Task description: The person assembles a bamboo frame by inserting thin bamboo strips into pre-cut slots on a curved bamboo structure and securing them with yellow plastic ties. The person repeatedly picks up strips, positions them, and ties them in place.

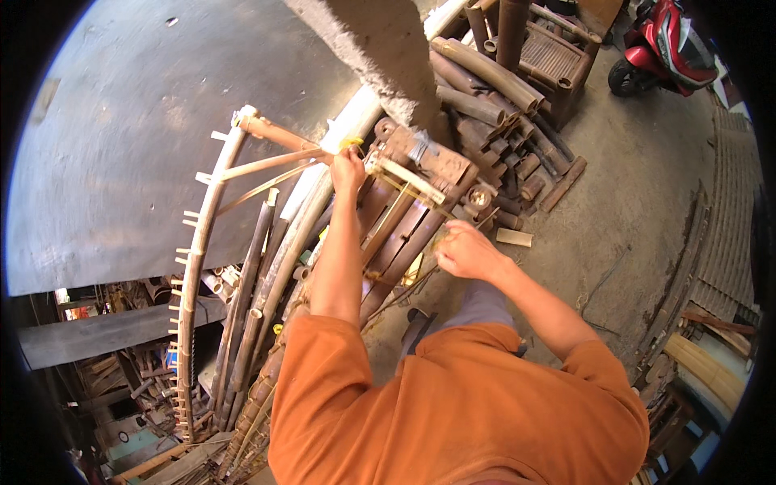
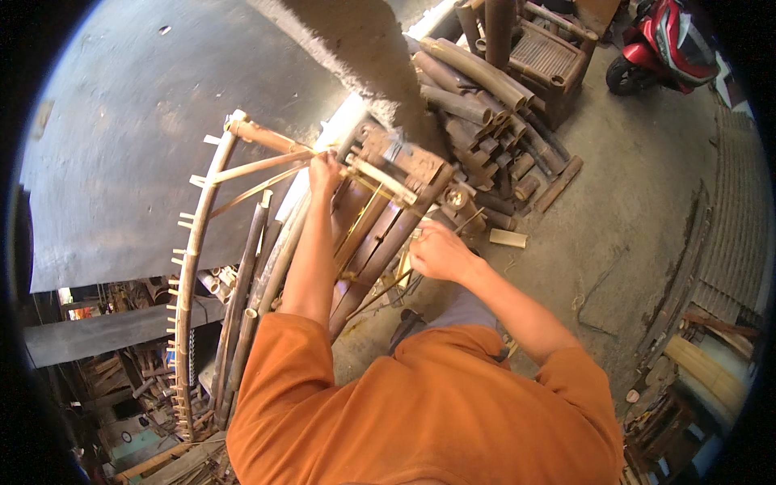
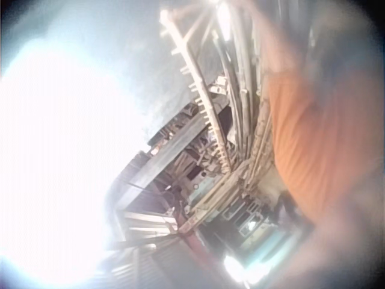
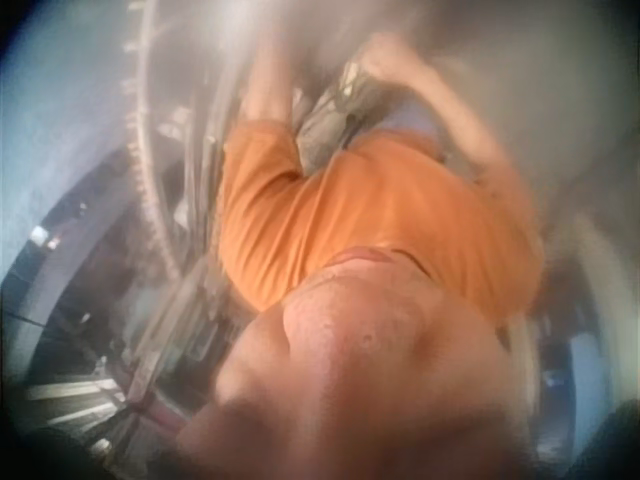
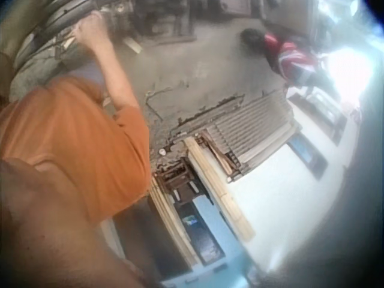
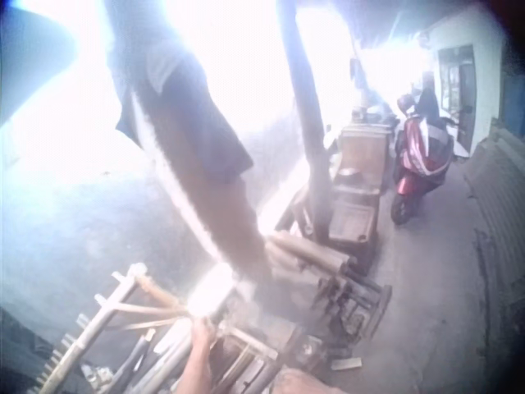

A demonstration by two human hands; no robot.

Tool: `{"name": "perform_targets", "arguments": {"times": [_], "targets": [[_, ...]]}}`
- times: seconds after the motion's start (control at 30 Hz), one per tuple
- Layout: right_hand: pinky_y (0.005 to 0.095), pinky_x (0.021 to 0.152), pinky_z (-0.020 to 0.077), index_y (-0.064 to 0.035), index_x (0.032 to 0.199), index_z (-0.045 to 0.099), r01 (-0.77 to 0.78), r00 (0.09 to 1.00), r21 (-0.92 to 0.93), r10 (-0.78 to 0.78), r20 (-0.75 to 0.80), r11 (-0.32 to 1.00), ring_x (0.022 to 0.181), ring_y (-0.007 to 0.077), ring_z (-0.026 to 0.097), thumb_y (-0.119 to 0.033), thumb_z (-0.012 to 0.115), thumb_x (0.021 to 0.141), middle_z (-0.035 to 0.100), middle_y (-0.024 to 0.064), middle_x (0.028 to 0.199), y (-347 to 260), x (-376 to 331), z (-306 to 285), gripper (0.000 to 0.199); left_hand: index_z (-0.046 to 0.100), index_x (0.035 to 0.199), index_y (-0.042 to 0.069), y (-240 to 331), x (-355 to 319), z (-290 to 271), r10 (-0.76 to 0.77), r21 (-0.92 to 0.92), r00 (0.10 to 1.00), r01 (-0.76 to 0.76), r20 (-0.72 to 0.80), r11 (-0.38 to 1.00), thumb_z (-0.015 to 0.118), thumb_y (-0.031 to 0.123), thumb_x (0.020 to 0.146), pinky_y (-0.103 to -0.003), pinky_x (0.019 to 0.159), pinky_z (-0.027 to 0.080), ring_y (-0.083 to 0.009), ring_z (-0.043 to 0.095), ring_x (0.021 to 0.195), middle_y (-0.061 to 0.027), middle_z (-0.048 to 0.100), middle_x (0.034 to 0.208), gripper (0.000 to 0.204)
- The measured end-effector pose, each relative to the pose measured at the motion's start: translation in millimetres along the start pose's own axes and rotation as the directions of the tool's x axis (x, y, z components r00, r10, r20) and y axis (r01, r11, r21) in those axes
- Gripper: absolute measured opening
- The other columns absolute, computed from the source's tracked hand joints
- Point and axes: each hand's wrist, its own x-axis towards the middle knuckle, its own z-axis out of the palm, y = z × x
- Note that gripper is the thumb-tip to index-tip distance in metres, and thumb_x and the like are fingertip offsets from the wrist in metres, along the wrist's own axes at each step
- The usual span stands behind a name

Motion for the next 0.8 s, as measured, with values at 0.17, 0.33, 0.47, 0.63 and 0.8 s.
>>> {"name": "perform_targets", "arguments": {"times": [0.17,0.33,0.47,0.63,0.8], "targets": [[0.0501,0.109,0.0326,-0.0014,0.1,0.059,-0.042,0.996,-0.267,0.018,-0.092,0.963,0.102,0.0334,0.055,-0.019,0.063,0.082,0.061,0.0168,0.1,-88.0,-18.0,88.2,0.026,0.059,0.122,-0.004,-67.9,-101.5,-124.2,0.126,0.01,0.991,-0.126,-0.046,0.992,0.057,0.035,0.094,-0.042,0.09,0.049,-0.0358,0.067,0.1,-0.0235,0.069,0.103,0.048],[0.0469,0.106,0.0355,0.0028,0.122,0.054,-0.045,0.989,-0.169,0.068,0.129,0.985,0.116,0.0334,0.053,-0.023,0.062,0.086,0.06,0.0213,0.12,-198.0,-42.5,177.3,0.045,0.061,0.117,-0.004,-187.1,-257.0,-198.8,0.02,0.221,1.0,-0.015,-0.02,0.975,0.054,0.029,0.096,-0.045,0.094,0.047,-0.0386,0.062,0.109,-0.0256,0.065,0.112,0.04],[0.0304,0.082,0.0512,-0.005,0.112,0.061,-0.785,0.582,0.604,0.17,0.795,-0.137,0.09,0.0135,0.062,-0.036,0.06,0.094,0.064,0.0038,0.095,-222.8,-20.0,216.4,0.036,0.064,0.113,0.005,-225.9,-334.9,-161.9,0.0,0.003,0.984,-0.001,0.179,1.0,0.058,0.027,0.093,-0.049,0.097,0.041,-0.0427,0.062,0.102,-0.0241,0.067,0.106,0.03],[0.0313,0.074,0.049,-0.013,0.081,0.052,0.243,0.597,0.938,0.8,0.055,-0.246,0.074,0.014,0.056,-0.026,0.05,0.098,0.054,-0.0004,0.076,-255.4,42.0,225.0,0.022,0.064,0.107,0.01,-211.4,-340.5,-133.7,0.038,0.125,0.998,-0.032,-0.049,0.992,0.063,0.027,0.089,-0.051,0.09,0.034,-0.041,0.064,0.09,-0.0186,0.071,0.091,0.025],[0.0336,0.07,0.0481,-0.0094,0.085,0.052,-0.113,0.982,0.926,0.101,0.159,-0.359,0.061,0.0137,0.047,-0.024,0.046,0.1,0.042,-0.0028,0.065,-362.3,72.3,177.4,0.022,0.06,0.1,0.01,-257.6,-329.7,-93.1,0.255,-0.258,0.912,-0.343,-0.32,0.903,0.058,0.033,0.096,-0.037,0.083,0.039,-0.0216,0.051,0.086,-0.0093,0.056,0.087,0.024]]}}
